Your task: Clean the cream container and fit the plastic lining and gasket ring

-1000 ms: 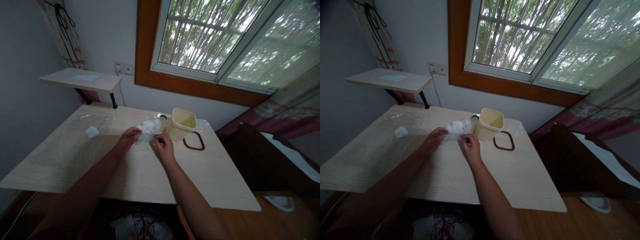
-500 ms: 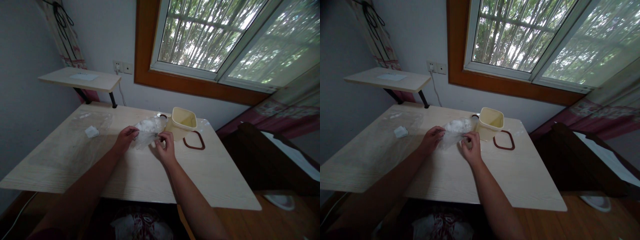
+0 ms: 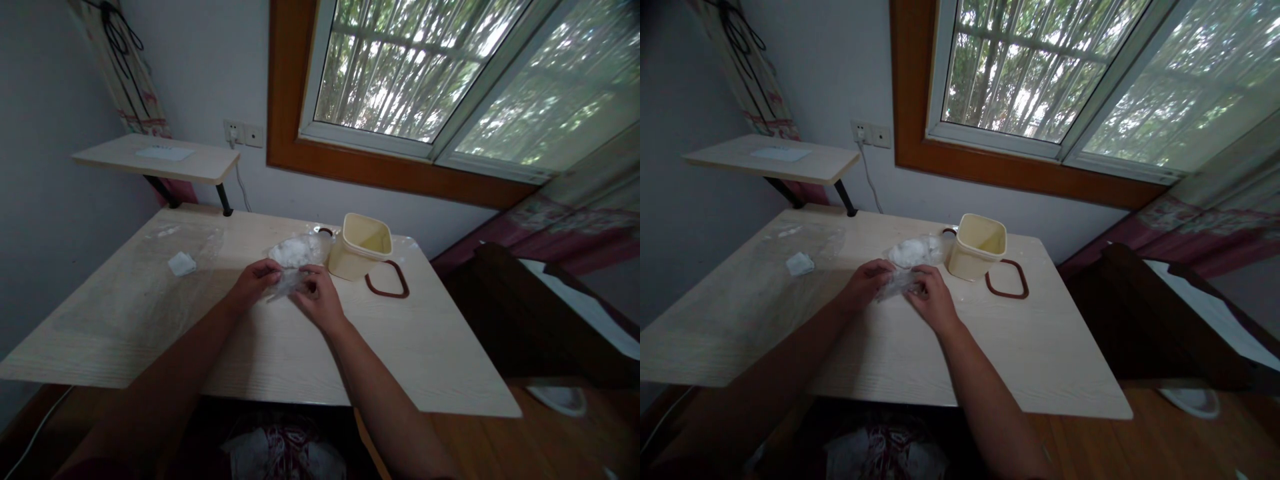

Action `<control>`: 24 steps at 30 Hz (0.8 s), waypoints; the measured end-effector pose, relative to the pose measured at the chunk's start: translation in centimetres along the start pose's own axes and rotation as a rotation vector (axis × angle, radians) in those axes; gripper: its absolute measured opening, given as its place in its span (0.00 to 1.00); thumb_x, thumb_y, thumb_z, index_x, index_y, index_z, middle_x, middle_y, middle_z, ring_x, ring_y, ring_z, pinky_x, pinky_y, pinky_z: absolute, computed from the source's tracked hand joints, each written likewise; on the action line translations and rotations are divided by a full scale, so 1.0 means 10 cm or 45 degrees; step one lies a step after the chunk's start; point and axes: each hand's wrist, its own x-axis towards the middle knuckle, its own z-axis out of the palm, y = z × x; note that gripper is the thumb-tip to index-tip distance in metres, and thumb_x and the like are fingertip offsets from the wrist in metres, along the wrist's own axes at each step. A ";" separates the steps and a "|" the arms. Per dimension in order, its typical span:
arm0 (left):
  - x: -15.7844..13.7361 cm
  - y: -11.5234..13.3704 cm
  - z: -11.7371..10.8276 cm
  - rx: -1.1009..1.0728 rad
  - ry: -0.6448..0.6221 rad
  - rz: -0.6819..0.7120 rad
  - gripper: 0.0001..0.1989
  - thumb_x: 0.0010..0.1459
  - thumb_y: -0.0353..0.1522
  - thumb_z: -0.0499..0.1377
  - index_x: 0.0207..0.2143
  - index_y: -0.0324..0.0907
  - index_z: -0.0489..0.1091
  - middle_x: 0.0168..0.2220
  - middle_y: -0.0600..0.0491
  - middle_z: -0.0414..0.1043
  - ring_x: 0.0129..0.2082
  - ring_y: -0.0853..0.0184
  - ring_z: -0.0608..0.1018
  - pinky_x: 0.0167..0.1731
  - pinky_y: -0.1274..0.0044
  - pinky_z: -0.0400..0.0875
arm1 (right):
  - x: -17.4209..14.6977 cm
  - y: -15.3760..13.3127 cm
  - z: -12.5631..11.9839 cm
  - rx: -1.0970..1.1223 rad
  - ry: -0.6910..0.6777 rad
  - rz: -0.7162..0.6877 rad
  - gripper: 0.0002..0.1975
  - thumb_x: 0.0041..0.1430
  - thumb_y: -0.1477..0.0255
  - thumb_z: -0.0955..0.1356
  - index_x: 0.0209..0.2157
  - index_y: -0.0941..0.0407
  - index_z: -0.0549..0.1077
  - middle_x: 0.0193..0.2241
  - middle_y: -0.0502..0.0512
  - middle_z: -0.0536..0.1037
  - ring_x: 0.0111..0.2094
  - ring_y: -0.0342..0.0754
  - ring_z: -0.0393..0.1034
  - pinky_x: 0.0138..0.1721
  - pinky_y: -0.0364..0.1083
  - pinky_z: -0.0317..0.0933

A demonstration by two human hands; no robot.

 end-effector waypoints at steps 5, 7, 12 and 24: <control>0.00 -0.01 -0.01 -0.043 -0.064 0.011 0.12 0.50 0.39 0.71 0.31 0.41 0.77 0.31 0.52 0.76 0.31 0.68 0.76 0.32 0.75 0.70 | 0.00 -0.02 0.06 0.145 0.018 0.156 0.29 0.44 0.73 0.78 0.49 0.47 0.73 0.55 0.57 0.73 0.47 0.54 0.70 0.47 0.53 0.68; -0.01 -0.03 -0.01 -0.069 -0.104 0.022 0.12 0.50 0.40 0.71 0.30 0.40 0.78 0.31 0.51 0.76 0.31 0.67 0.76 0.34 0.74 0.71 | 0.01 0.01 0.06 0.078 -0.027 0.158 0.32 0.45 0.74 0.76 0.54 0.47 0.72 0.54 0.57 0.74 0.49 0.55 0.70 0.50 0.54 0.67; -0.03 -0.06 -0.01 -0.266 -0.292 -0.081 0.21 0.57 0.48 0.64 0.35 0.37 0.79 0.32 0.44 0.78 0.32 0.62 0.79 0.36 0.69 0.74 | 0.02 0.11 0.00 -0.144 -0.217 -0.018 0.20 0.53 0.79 0.67 0.46 0.50 0.78 0.44 0.57 0.77 0.48 0.54 0.71 0.51 0.53 0.65; 0.04 -0.10 0.05 1.250 -0.104 0.803 0.26 0.53 0.32 0.68 0.55 0.51 0.74 0.63 0.44 0.64 0.66 0.47 0.61 0.65 0.50 0.53 | 0.03 -0.06 0.12 0.651 -0.028 0.351 0.22 0.55 0.45 0.70 0.26 0.49 0.75 0.33 0.54 0.78 0.38 0.53 0.71 0.48 0.54 0.66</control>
